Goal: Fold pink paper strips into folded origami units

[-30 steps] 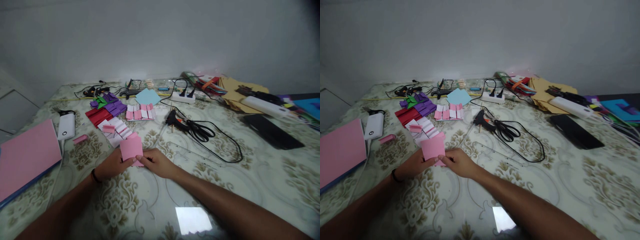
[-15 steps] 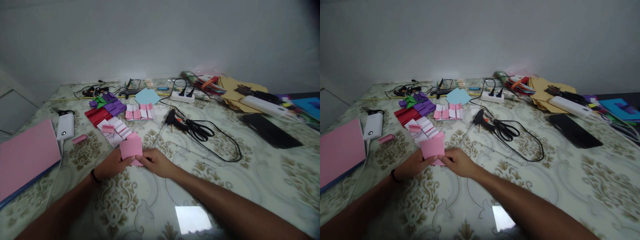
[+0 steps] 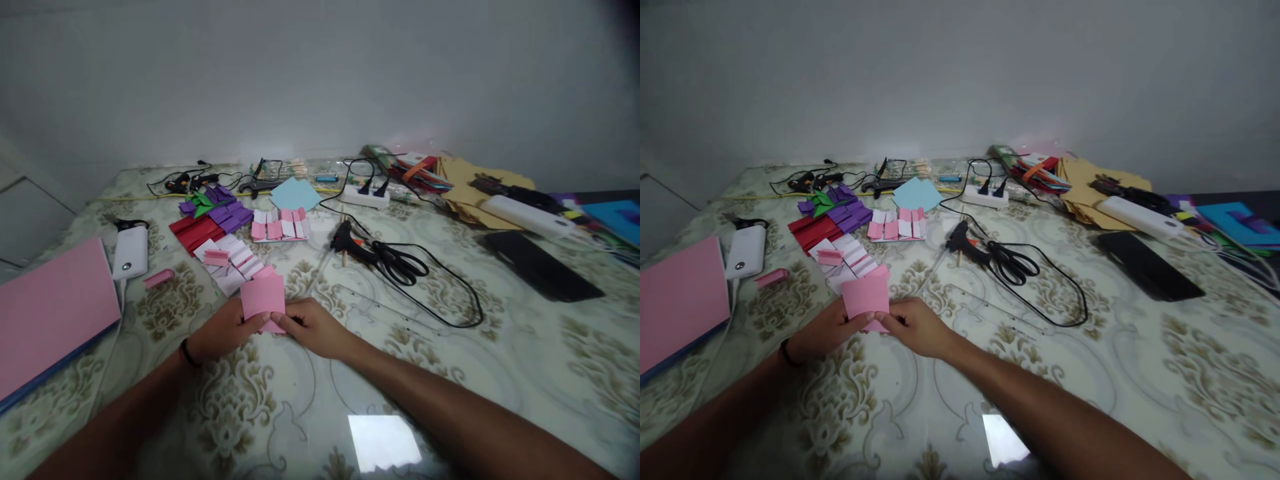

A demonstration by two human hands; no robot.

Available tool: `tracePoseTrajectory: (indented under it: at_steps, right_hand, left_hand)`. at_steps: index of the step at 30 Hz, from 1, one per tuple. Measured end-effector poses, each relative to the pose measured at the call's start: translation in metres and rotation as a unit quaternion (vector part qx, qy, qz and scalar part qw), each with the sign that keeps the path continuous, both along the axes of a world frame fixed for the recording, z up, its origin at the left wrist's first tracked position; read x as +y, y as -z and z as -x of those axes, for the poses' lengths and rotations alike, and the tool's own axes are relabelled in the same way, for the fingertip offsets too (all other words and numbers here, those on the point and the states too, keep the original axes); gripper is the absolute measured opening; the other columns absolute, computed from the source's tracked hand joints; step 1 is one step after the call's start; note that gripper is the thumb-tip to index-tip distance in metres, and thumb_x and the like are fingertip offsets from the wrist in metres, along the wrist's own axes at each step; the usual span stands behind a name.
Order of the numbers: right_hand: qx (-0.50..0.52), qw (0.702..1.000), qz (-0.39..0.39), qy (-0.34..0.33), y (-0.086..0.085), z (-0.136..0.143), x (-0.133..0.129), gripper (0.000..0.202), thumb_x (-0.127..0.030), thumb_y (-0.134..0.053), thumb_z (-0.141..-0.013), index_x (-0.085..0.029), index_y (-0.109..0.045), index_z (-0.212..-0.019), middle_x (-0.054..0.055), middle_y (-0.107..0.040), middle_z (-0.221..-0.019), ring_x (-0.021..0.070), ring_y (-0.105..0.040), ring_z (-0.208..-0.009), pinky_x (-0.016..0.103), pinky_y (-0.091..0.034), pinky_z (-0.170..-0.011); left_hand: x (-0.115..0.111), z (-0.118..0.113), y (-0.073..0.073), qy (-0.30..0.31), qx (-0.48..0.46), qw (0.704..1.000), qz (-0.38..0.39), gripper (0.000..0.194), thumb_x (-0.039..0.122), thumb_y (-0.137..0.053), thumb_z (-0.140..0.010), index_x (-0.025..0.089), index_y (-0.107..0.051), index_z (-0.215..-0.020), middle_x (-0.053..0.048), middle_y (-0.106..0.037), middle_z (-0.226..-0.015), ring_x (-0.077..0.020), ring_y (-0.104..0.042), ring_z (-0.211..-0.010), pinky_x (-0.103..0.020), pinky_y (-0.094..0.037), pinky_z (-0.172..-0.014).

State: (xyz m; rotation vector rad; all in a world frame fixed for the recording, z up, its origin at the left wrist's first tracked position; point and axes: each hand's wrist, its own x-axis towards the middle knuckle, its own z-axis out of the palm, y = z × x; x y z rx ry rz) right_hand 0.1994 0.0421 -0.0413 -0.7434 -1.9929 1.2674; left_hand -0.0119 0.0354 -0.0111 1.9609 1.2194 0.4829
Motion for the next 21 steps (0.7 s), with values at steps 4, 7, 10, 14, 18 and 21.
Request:
tracePoseTrajectory:
  at_steps: [4,7,10,14,18,21]
  right_hand:
    - [0.003,1.000,-0.005,0.003,-0.0005,0.0002,-0.0001,0.051,-0.048,-0.051,-0.101,-0.017,-0.036,-0.063,-0.004,-0.034,-0.062,0.0080,-0.032,-0.057,0.021,-0.027,-0.056]
    - [-0.001,1.000,-0.005,0.001,0.0003,0.0000,-0.0001,0.050,-0.047,-0.052,-0.101,-0.017,-0.037,-0.064,-0.004,-0.035,-0.062,0.0080,-0.033,-0.058,0.021,-0.027,-0.056]
    - [-0.005,1.000,-0.002,0.003,0.0004,-0.0003,-0.0002,0.050,-0.047,-0.052,-0.101,-0.017,-0.037,-0.064,-0.004,-0.034,-0.063,0.0084,-0.033,-0.058,0.021,-0.027,-0.055]
    - [-0.005,1.000,0.002,0.002,0.0001,-0.0003,-0.0004,0.051,-0.051,-0.050,-0.101,-0.018,-0.037,-0.064,-0.004,-0.034,-0.063,0.0090,-0.033,-0.059,0.021,-0.027,-0.055]
    - [-0.006,1.000,-0.004,-0.001,0.0001,-0.0004,-0.0005,0.051,-0.050,-0.050,-0.101,-0.018,-0.037,-0.064,-0.004,-0.034,-0.063,0.0089,-0.033,-0.059,0.021,-0.027,-0.056]
    - [-0.007,1.000,-0.005,0.001,-0.0004,-0.0005,-0.0005,0.051,-0.050,-0.050,-0.101,-0.017,-0.037,-0.064,-0.004,-0.035,-0.062,0.0086,-0.033,-0.058,0.021,-0.027,-0.056]
  left_hand:
    - [-0.0005,-0.0003,-0.0004,0.000,0.005,1.000,0.002,0.029,0.035,-0.048,-0.094,0.016,-0.055,-0.074,-0.001,-0.063,-0.071,-0.0156,-0.056,-0.066,-0.025,-0.039,-0.061]
    - [-0.0001,-0.0007,-0.0015,0.001,0.009,1.000,0.008,0.030,0.036,-0.047,-0.094,0.016,-0.054,-0.073,-0.001,-0.062,-0.069,-0.0155,-0.055,-0.066,-0.025,-0.039,-0.060]
    - [0.0000,-0.0014,-0.0032,0.002,0.009,1.000,0.008,0.029,0.035,-0.047,-0.094,0.016,-0.055,-0.073,-0.001,-0.062,-0.069,-0.0154,-0.055,-0.065,-0.025,-0.038,-0.060]
    - [-0.0005,-0.0015,-0.0031,0.001,0.004,1.000,0.006,0.029,0.036,-0.048,-0.094,0.016,-0.055,-0.073,-0.001,-0.062,-0.069,-0.0157,-0.055,-0.066,-0.025,-0.039,-0.061]
    - [-0.0011,-0.0010,-0.0011,-0.002,0.013,1.000,0.002,0.030,0.037,-0.048,-0.094,0.016,-0.054,-0.073,-0.001,-0.061,-0.069,-0.0155,-0.054,-0.065,-0.025,-0.038,-0.060]
    - [-0.0011,-0.0012,-0.0016,-0.001,0.015,1.000,-0.004,0.030,0.037,-0.047,-0.094,0.016,-0.053,-0.073,-0.001,-0.061,-0.069,-0.0153,-0.053,-0.065,-0.025,-0.037,-0.059]
